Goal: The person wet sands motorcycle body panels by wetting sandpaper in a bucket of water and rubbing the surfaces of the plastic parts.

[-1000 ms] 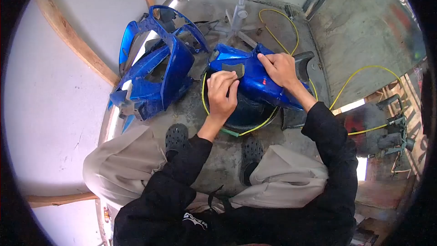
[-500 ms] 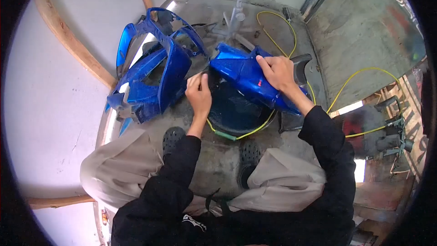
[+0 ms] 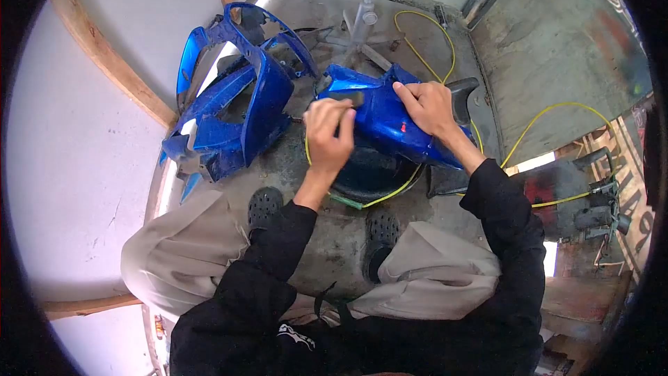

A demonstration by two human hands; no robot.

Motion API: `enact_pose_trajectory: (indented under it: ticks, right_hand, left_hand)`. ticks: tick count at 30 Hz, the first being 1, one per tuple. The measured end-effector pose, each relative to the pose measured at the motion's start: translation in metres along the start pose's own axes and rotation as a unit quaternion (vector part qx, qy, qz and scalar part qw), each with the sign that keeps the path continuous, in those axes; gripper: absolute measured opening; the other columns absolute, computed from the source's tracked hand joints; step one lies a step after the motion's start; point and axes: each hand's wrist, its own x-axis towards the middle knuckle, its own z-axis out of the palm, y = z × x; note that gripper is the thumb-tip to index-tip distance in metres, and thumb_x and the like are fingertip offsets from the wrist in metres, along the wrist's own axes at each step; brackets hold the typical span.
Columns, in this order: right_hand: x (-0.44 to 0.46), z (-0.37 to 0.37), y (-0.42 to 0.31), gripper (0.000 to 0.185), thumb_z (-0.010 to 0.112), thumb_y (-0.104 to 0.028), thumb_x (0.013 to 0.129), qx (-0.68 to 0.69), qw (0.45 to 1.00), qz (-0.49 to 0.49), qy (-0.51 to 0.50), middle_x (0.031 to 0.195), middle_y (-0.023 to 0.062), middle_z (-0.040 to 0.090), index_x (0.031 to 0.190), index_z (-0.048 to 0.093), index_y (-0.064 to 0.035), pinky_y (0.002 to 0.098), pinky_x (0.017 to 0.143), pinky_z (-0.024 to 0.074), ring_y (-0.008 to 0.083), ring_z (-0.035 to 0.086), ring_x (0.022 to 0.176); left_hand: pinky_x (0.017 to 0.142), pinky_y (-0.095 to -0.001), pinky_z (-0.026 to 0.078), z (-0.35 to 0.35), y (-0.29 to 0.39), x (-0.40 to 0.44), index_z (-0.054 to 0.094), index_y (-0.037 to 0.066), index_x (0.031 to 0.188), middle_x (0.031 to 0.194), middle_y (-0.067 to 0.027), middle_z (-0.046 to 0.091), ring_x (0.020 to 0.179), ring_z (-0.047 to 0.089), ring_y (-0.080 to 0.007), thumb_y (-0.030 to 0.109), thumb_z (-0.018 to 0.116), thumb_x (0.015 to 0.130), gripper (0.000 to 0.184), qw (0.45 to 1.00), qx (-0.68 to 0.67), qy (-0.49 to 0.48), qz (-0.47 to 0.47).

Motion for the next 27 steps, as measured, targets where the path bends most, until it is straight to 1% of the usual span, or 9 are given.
enact_pose_trajectory:
  ticks: [2, 7, 9, 13, 16, 19, 21, 25, 27]
  right_hand:
    - [-0.002, 0.001, 0.0, 0.055, 0.06, -0.047, 0.102, 0.002, 1.0, -0.007, 0.004, 0.065, 0.0206, 0.065, 0.068, 0.073, -0.0055, 0.0518, 0.062, 0.0479, 0.0418, 0.066, 0.064]
    - [0.002, 0.003, 0.004, 0.054, 0.06, -0.047, 0.102, 0.009, 1.0, -0.003, -0.008, 0.065, 0.0204, 0.065, 0.069, 0.075, -0.0058, 0.0515, 0.062, 0.0484, 0.0422, 0.066, 0.065]
    - [0.001, 0.0, 0.004, 0.054, 0.06, -0.047, 0.102, 0.007, 1.0, -0.01, -0.009, 0.065, 0.0202, 0.065, 0.069, 0.074, -0.0056, 0.0515, 0.062, 0.0486, 0.0424, 0.066, 0.064]
    - [-0.005, 0.001, 0.0, 0.054, 0.06, -0.046, 0.102, 0.005, 0.999, -0.033, 0.01, 0.064, 0.0201, 0.065, 0.068, 0.073, -0.0049, 0.0515, 0.062, 0.0486, 0.0421, 0.066, 0.063]
    - [0.0, 0.0, -0.001, 0.053, 0.06, -0.045, 0.102, 0.006, 1.0, -0.03, 0.005, 0.064, 0.0198, 0.065, 0.069, 0.074, -0.0056, 0.051, 0.062, 0.0487, 0.0416, 0.066, 0.063]
    - [-0.002, 0.002, -0.001, 0.052, 0.06, -0.045, 0.102, -0.008, 1.0, -0.027, -0.004, 0.065, 0.0198, 0.065, 0.07, 0.075, -0.0063, 0.0504, 0.062, 0.0491, 0.0409, 0.067, 0.064]
    - [-0.006, 0.002, -0.003, 0.052, 0.06, -0.045, 0.102, -0.007, 1.0, -0.026, 0.003, 0.065, 0.0198, 0.065, 0.07, 0.075, -0.0065, 0.0502, 0.062, 0.0493, 0.0407, 0.067, 0.065]
    - [-0.003, -0.002, -0.006, 0.052, 0.06, -0.045, 0.102, -0.001, 1.0, -0.026, 0.011, 0.065, 0.0197, 0.065, 0.069, 0.075, -0.0068, 0.0501, 0.063, 0.0495, 0.0409, 0.067, 0.066]
    - [-0.005, 0.001, -0.007, 0.052, 0.06, -0.045, 0.102, -0.005, 1.0, -0.024, 0.001, 0.065, 0.0198, 0.066, 0.069, 0.075, -0.0071, 0.0503, 0.063, 0.0496, 0.0412, 0.067, 0.066]
  left_hand:
    - [0.087, -0.0408, 0.047, -0.005, -0.018, -0.004, 0.076, 0.003, 0.1, 0.103, -0.0088, 0.074, 0.102, 0.067, -0.0298, 0.004, 0.077, 0.088, 0.012, 0.996, 0.061, 0.03, -0.052]
    - [0.092, -0.0388, 0.046, -0.001, 0.018, -0.021, 0.076, 0.004, 0.102, 0.103, -0.0068, 0.075, 0.106, 0.067, -0.0271, 0.005, 0.078, 0.087, 0.015, 0.999, -0.038, 0.013, 0.001]
    - [0.093, -0.0405, 0.043, -0.007, 0.007, -0.016, 0.075, 0.004, 0.101, 0.102, -0.006, 0.074, 0.104, 0.066, -0.0266, 0.007, 0.077, 0.088, 0.013, 0.999, 0.024, 0.009, 0.029]
    - [0.09, -0.043, 0.042, 0.001, 0.0, -0.01, 0.074, 0.005, 0.099, 0.096, -0.0071, 0.069, 0.102, 0.064, -0.0295, 0.007, 0.074, 0.091, 0.008, 0.994, 0.084, 0.054, -0.042]
    - [0.087, -0.0421, 0.042, -0.001, 0.038, -0.022, 0.073, 0.004, 0.098, 0.099, -0.0074, 0.07, 0.101, 0.064, -0.0294, 0.005, 0.072, 0.092, 0.006, 1.0, -0.01, 0.009, 0.001]
    - [0.091, -0.0431, 0.04, -0.008, 0.014, -0.015, 0.074, 0.005, 0.099, 0.098, -0.0067, 0.07, 0.103, 0.063, -0.0288, 0.007, 0.072, 0.093, 0.007, 0.998, 0.067, 0.002, -0.005]
    - [0.092, -0.0422, 0.038, -0.007, 0.001, -0.004, 0.074, 0.005, 0.1, 0.096, -0.0064, 0.069, 0.108, 0.062, -0.0272, 0.009, 0.072, 0.094, 0.007, 0.99, 0.122, 0.041, -0.05]
    - [0.093, -0.0408, 0.039, 0.002, 0.041, -0.017, 0.074, 0.004, 0.097, 0.093, -0.0065, 0.07, 0.103, 0.064, -0.0271, 0.01, 0.075, 0.09, 0.008, 1.0, 0.003, 0.011, -0.005]
    - [0.093, -0.0411, 0.038, -0.006, 0.028, -0.014, 0.074, 0.005, 0.097, 0.092, -0.0061, 0.069, 0.104, 0.064, -0.0268, 0.009, 0.075, 0.09, 0.008, 0.997, 0.069, -0.002, 0.032]
